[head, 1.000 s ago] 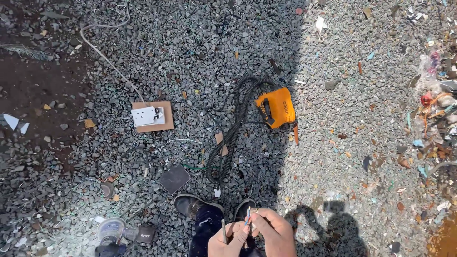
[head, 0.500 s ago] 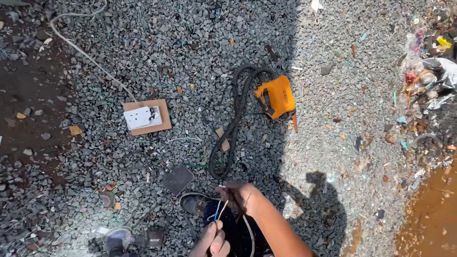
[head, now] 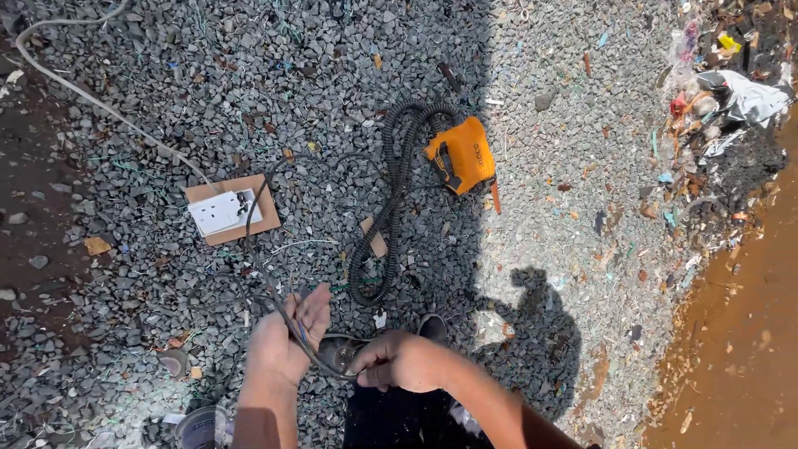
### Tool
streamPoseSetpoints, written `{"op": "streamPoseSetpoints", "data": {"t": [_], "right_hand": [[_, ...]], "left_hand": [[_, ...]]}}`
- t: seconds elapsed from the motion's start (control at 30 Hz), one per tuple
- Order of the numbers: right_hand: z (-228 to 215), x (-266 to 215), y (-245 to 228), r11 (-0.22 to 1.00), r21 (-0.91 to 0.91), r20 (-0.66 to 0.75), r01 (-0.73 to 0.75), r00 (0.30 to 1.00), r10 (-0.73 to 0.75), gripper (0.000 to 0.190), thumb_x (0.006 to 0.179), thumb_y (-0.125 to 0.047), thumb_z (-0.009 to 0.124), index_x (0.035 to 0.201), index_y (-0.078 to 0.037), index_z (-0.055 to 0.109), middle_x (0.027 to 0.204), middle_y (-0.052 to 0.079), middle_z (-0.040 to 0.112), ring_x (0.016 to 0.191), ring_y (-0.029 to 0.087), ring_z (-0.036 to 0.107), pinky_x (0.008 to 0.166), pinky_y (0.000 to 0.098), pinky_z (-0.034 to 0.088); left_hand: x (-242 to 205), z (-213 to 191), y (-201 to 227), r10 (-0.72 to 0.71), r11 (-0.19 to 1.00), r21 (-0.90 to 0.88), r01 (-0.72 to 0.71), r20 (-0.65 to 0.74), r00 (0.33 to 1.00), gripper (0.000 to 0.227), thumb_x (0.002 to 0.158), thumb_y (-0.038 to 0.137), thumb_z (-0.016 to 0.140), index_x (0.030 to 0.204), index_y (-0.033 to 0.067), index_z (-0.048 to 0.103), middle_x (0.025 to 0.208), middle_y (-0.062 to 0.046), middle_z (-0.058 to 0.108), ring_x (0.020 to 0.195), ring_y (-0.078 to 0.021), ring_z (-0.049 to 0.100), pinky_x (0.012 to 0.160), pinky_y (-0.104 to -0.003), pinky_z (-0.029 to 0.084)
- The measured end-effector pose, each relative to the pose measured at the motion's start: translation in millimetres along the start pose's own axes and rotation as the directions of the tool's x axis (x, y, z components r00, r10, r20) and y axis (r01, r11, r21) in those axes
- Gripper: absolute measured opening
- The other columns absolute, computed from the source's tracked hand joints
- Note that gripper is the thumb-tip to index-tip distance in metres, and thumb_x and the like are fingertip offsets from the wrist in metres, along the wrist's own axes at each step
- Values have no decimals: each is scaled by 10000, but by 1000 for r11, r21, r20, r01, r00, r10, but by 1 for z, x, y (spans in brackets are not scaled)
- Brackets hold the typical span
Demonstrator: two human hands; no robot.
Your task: Wiring an electrical socket by stripping and connecting wires
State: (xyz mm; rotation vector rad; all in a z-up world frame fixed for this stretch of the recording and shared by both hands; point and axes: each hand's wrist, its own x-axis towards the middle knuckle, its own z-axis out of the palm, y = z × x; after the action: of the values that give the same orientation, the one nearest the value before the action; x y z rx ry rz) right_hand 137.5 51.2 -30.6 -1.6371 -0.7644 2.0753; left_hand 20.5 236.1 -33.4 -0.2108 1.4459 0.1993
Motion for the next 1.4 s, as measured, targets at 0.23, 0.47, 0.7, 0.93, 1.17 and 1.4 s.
{"op": "streamPoseSetpoints", "data": {"t": [0.23, 0.47, 0.7, 0.93, 1.17, 1.4], "right_hand": [[-59, 10, 17, 962, 253, -217, -101, 963, 158, 177, 955, -225, 740, 1098, -127, 777, 1011, -24, 755, 952, 127, 686, 917, 254, 499], [-171, 61, 87, 147, 975, -218, 164, 824, 523, 424, 960, -470, 460, 1135, -85, 496, 1049, 171, 637, 817, 227, 593, 626, 315, 437], [-216, -3, -14, 866, 496, -297, -53, 927, 227, 334, 1029, -11, 500, 1322, 26, 657, 716, 28, 567, 518, 58, 385, 394, 177, 283], [-214, -19, 78, 982, -178, 288, -64, 951, 114, 266, 865, -168, 544, 697, -110, 346, 670, 4, 255, 628, 152, 276, 589, 401, 179], [-321, 53, 142, 798, 603, -510, -10, 763, 396, 340, 863, 9, 594, 1184, 37, 704, 1015, 205, 682, 821, 277, 657, 705, 343, 493], [-385, 134, 155, 652, 677, -677, -342, 57, 734, 614, 1059, -530, 213, 1526, -172, 388, 1530, 138, 391, 1377, 372, 400, 1152, 535, 311]], "left_hand": [[-12, 1, -23, 286, 897, 300, -324, 163, 944, 141, 1126, 175, 438, 1045, 88, 515, 756, -20, 547, 414, -68, 330, 341, -253, 231], [-26, 6, -97, -392, 287, 946, -152, 261, 882, 350, 968, 352, 612, 1190, 159, 422, 1111, 14, 604, 986, -134, 555, 801, -297, 443], [57, 85, -91, 276, 903, 401, -154, -266, 924, 305, 1137, 182, 378, 1301, -24, 532, 1118, -277, 744, 938, -357, 750, 790, -442, 632], [195, 177, -108, -106, 974, 164, 153, -264, 959, 194, 1081, 189, 444, 1076, 26, 549, 774, -184, 660, 544, -224, 544, 360, -238, 396], [56, 224, -144, 299, 548, 695, -466, 358, 885, 415, 1108, 221, 442, 736, 87, 569, 653, -77, 576, 486, -127, 432, 522, -291, 352], [-42, 216, -186, -237, 964, 251, 84, 676, 698, 402, 1043, 311, 667, 876, 104, 365, 720, 2, 168, 514, -110, 233, 503, -290, 130]]}}
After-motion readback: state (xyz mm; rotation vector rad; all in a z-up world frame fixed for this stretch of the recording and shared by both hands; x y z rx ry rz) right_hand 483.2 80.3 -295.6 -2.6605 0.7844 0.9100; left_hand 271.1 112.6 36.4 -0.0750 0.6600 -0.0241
